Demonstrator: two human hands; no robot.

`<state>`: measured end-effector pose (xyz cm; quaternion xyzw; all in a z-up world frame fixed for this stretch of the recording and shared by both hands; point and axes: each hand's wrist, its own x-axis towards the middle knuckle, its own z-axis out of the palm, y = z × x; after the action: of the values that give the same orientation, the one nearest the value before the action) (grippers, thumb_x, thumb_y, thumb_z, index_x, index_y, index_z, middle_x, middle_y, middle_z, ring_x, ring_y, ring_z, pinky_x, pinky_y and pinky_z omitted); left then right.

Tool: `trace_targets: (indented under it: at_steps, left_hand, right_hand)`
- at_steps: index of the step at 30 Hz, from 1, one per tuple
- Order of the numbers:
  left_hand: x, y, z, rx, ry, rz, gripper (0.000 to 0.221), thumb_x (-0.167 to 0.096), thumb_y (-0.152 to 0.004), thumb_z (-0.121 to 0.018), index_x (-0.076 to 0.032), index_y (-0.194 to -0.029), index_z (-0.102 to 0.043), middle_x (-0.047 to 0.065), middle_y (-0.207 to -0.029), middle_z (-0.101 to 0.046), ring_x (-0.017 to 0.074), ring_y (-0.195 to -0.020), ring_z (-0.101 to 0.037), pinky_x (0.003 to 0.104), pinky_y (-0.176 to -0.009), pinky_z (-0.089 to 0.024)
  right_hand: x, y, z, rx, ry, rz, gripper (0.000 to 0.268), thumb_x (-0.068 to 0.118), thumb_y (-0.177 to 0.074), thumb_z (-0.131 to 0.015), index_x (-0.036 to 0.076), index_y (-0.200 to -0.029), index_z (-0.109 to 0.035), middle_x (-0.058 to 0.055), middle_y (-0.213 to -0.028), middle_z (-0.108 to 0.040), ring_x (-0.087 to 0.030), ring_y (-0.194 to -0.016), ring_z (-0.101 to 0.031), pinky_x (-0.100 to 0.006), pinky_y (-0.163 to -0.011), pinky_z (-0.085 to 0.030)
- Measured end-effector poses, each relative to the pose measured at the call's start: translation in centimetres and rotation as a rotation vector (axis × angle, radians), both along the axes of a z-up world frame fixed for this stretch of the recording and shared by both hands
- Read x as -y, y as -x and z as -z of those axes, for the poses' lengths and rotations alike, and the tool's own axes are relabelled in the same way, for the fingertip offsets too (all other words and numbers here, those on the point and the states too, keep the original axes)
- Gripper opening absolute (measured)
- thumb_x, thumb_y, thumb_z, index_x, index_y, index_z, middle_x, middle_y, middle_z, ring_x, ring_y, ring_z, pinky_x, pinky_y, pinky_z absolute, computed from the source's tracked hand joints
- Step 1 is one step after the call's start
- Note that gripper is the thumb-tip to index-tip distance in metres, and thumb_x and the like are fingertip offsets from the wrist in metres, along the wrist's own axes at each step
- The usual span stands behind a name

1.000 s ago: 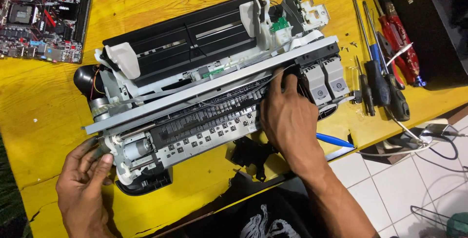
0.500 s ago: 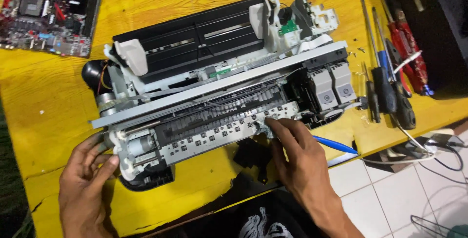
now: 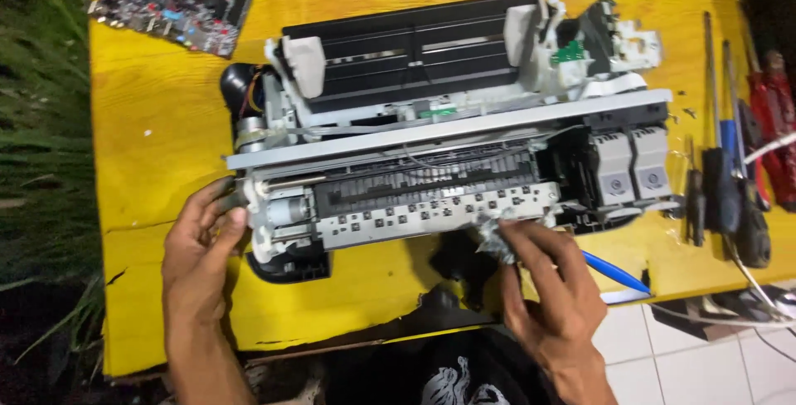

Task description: The person disassembles a printer by removing screws and detaching internal components. They use a screwdriver to loosen screws and then remove parts by hand, placing them on the yellow workbench.

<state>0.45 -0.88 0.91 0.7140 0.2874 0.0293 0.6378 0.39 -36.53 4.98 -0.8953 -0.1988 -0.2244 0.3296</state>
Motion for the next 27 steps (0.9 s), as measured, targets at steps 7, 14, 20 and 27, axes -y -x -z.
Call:
trace_targets:
  at_steps: [7, 14, 20, 27]
  left_hand:
    - [0.5, 0.0, -1.1, -0.004, 0.022, -0.011, 0.066, 0.002, -0.083, -0.066, -0.006, -0.147, -0.049, 0.014, -0.131, -0.064, 0.0204, -0.12, -0.059, 0.03, -0.101, -0.047]
    - [0.7, -0.1, -0.4, 0.043, -0.034, -0.034, 0.059, -0.01, -0.091, -0.066, -0.001, -0.147, -0.05, 0.015, -0.128, -0.066, 0.0184, -0.112, -0.06, 0.028, -0.098, -0.049]
    - [0.6, 0.3, -0.6, 0.026, -0.01, -0.012, 0.063, -0.002, -0.085, -0.066, -0.004, -0.146, -0.05, 0.015, -0.131, -0.065, 0.0217, -0.115, -0.059, 0.032, -0.098, -0.048]
    - [1.1, 0.0, -1.4, -0.008, -0.019, -0.045, 0.062, -0.017, -0.09, -0.063, -0.003, -0.148, -0.048, 0.016, -0.132, -0.063, 0.0247, -0.119, -0.059, 0.036, -0.097, -0.05]
  right_hand:
    - [0.1, 0.2, 1.2, 0.05, -0.034, -0.097, 0.029, -0.012, -0.091, -0.061, -0.005, -0.119, -0.066, -0.021, -0.112, -0.068, -0.032, -0.099, -0.072, -0.036, -0.088, -0.062]
    - [-0.1, 0.0, 0.6, 0.028, -0.047, -0.107, 0.026, -0.006, -0.093, -0.065, -0.008, -0.119, -0.066, -0.021, -0.11, -0.071, -0.032, -0.096, -0.071, -0.037, -0.081, -0.055]
    - [0.7, 0.4, 1.5, 0.046, -0.039, -0.043, 0.033, -0.001, -0.095, -0.066, -0.005, -0.128, -0.064, -0.015, -0.098, -0.067, -0.022, -0.081, -0.059, -0.033, -0.073, -0.048]
    - [-0.2, 0.5, 1.0, 0.014, -0.044, -0.061, 0.021, -0.003, -0.096, -0.061, 0.004, -0.113, -0.072, -0.012, -0.097, -0.067, -0.024, -0.083, -0.063, -0.034, -0.072, -0.048]
